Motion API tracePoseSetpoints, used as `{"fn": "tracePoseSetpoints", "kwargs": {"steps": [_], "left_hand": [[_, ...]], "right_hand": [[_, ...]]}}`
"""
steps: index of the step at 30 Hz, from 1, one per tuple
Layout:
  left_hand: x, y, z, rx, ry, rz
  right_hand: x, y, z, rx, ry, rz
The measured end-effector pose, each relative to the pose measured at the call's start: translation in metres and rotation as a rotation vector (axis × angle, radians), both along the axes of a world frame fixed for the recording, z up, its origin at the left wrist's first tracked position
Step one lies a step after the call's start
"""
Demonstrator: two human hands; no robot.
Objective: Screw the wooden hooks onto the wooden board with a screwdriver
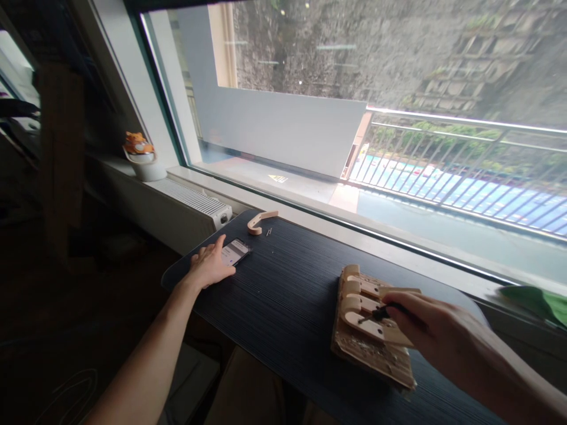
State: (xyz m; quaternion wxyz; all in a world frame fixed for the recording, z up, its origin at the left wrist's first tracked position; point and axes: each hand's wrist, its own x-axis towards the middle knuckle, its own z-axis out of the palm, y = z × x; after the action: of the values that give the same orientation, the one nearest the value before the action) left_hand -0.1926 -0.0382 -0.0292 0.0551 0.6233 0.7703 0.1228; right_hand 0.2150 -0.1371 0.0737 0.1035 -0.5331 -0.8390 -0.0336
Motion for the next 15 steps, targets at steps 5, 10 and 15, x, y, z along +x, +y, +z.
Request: {"fn": "tracePoseSetpoints", "kwargs": {"steps": [5,10,15], "left_hand": [[0.053,-0.029,0.019,0.164,0.011,0.029],[0.151,-0.073,0.020,0.313,-0.469,-0.539],[0.159,-0.074,0.006,0.384,-0.284,-0.482]], "right_hand": [[-0.002,0.001,0.007,-0.007,-0.012,0.032],[-0.003,0.001,0.018,-0.102,-0.041,0.092],[-0.003,0.001,0.023,-0.143,-0.056,0.091]]}}
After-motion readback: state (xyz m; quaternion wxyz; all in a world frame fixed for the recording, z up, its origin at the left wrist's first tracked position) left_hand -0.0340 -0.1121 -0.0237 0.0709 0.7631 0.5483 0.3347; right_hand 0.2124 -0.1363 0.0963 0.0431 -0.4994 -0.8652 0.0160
